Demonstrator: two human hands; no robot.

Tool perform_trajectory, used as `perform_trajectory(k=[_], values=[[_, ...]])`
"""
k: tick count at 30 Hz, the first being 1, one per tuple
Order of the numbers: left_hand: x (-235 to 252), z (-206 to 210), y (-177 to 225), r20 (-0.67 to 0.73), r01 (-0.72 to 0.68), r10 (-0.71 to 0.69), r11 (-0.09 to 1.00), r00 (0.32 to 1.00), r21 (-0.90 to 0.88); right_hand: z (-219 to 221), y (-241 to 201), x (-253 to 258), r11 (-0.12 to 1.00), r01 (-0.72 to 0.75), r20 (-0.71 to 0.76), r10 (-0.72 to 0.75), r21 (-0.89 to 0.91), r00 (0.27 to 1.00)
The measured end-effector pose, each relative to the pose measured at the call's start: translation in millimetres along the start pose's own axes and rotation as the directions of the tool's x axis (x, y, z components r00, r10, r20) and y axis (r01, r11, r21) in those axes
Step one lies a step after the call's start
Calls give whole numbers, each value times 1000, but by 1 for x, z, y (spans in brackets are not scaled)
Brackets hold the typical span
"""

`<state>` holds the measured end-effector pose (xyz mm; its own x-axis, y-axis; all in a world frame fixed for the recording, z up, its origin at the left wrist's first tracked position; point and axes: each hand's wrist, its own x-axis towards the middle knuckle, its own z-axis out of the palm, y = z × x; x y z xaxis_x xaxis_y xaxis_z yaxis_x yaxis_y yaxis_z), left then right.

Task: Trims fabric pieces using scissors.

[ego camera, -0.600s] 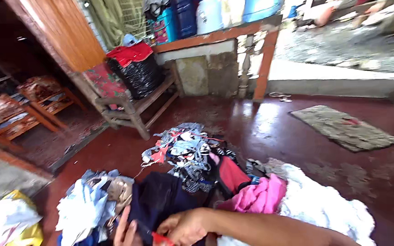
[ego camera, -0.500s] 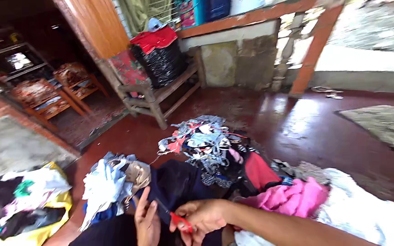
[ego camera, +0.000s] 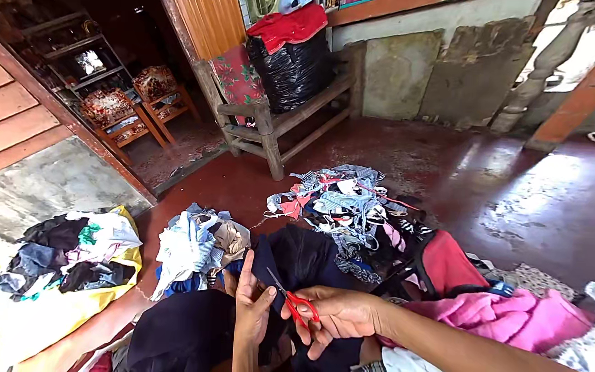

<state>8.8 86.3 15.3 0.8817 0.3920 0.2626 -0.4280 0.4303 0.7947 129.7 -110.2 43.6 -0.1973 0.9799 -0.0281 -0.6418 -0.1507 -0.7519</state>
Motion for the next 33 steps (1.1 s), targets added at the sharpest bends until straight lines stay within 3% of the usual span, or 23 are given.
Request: perform_trajectory(k=[6,11,21,33], values=[[0,8,-6,-69,-20,17,999,997,-39,0,13,8,990,116,51,-120,78,991],[-1,13,-12,-104,-44,34,995,994,-90,3,12,6,988,126,15,-128,90,992],[0,2,-10,-267,-95,65,991,962,-100,13,10,5,995,44,-115,-54,-91,992],[-2,-1,-8,-68,-67,57,985,996,-159,9,8,3,999,32,33,-32,5,999]])
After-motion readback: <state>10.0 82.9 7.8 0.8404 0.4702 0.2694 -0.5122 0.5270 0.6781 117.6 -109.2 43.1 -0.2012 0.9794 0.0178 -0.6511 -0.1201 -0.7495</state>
